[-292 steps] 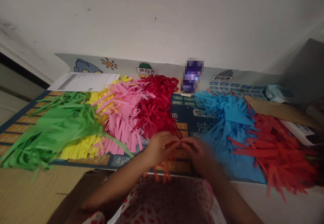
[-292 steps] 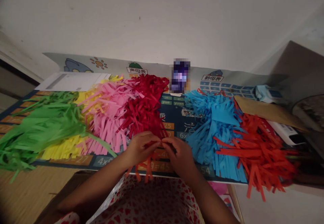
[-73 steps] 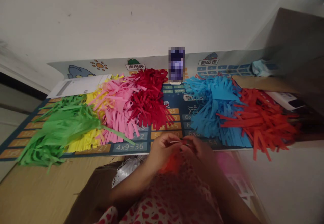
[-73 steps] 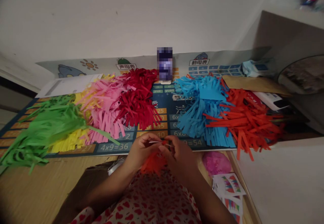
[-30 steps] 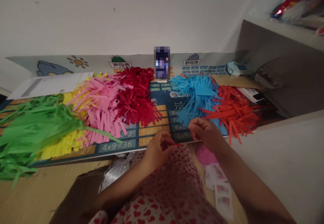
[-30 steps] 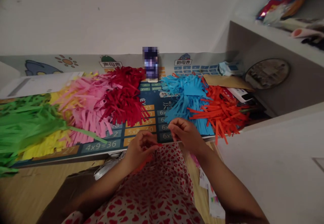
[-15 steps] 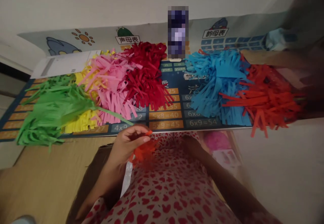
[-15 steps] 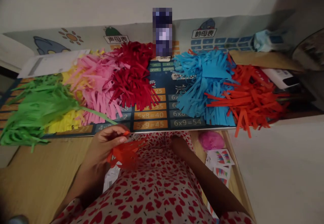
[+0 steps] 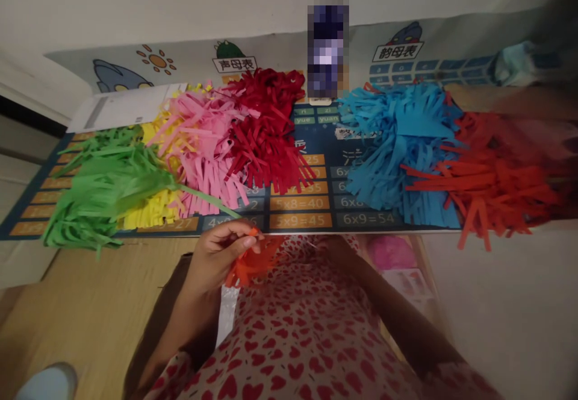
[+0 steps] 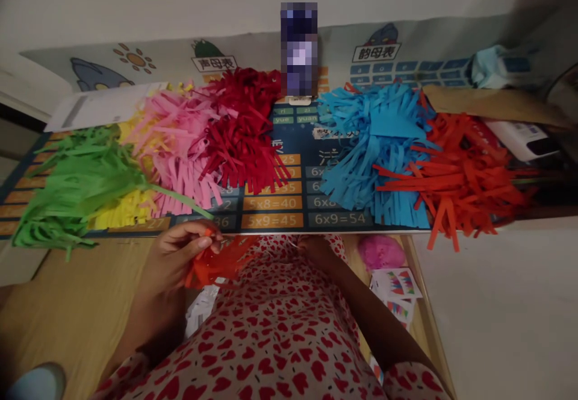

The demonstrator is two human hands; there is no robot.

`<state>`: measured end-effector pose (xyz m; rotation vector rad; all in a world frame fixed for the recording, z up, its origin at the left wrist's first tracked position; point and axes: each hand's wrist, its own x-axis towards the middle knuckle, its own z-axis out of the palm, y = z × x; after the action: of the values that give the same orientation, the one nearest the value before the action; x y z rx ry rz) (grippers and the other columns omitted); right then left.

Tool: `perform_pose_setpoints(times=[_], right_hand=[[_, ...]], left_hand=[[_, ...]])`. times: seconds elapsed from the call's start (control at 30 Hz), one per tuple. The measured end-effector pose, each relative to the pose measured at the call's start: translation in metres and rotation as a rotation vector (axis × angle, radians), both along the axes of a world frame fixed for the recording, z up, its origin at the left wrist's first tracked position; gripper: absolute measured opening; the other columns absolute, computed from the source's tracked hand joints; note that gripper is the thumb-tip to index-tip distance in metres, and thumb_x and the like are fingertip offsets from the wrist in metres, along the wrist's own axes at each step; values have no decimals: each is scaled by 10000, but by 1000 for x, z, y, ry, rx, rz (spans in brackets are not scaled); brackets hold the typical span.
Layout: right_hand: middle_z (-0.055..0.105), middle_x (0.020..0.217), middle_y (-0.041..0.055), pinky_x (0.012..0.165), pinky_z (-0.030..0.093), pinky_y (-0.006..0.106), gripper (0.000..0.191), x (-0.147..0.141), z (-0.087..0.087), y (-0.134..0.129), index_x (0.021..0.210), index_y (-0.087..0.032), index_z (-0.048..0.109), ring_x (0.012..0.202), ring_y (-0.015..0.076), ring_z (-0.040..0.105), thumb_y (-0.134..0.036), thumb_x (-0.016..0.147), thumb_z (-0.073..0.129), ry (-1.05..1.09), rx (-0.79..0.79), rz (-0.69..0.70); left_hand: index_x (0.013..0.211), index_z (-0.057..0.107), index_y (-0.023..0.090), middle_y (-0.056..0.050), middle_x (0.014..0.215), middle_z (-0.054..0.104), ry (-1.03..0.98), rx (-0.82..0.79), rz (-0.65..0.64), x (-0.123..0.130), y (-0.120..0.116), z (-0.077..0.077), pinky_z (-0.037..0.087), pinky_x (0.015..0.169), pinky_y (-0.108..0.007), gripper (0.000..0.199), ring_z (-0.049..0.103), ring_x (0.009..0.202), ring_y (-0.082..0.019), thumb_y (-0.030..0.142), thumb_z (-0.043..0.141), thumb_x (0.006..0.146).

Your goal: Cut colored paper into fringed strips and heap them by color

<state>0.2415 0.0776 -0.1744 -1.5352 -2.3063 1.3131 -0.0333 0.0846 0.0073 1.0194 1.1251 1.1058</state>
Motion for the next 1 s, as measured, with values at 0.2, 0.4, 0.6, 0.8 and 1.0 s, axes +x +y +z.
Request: perform_pose_setpoints(times=[0.2,0.4,0.6,0.8,1.0], right_hand=[[667,668,-5,559,419,197,407,26,89,-33,757,-182,687,602,119,603,-393,973,414,274,-150,-141],[646,680,2,618,405,219,342,-2,176,-23,808,-207,701,640,122,581,-401,964,467,399,255,-413],[697,806,21,648,408,236,370,-21,181,-5,876,-226,719,725,135,619,-397,986,409,429,302,-302],[678,746,25,611,393,260,431,-23,179,-1,763,-236,693,682,154,598,-445,977,383,353,281,-282],[647,698,8,606,377,261,366,-21,176,2,786,-225,672,640,146,578,-425,963,422,319,277,-320]], left_hand=[[759,705,146,-53,750,747,-118,-149,-58,22,7,-5,531,582,-216,190,668,588,-124,269,823,674],[752,644,137,-38,728,739,-352,-316,-108,73,21,-4,531,530,-207,296,660,546,-121,267,866,603],[761,637,133,-7,643,698,-385,-415,-87,80,24,-4,520,511,-181,342,628,504,-95,277,882,572],[765,626,133,-1,638,684,-365,-433,-98,79,25,-3,512,524,-200,377,613,502,-92,306,888,556],[794,605,143,10,655,656,-261,-331,-168,82,22,-7,475,538,-209,380,592,525,-90,347,858,596]])
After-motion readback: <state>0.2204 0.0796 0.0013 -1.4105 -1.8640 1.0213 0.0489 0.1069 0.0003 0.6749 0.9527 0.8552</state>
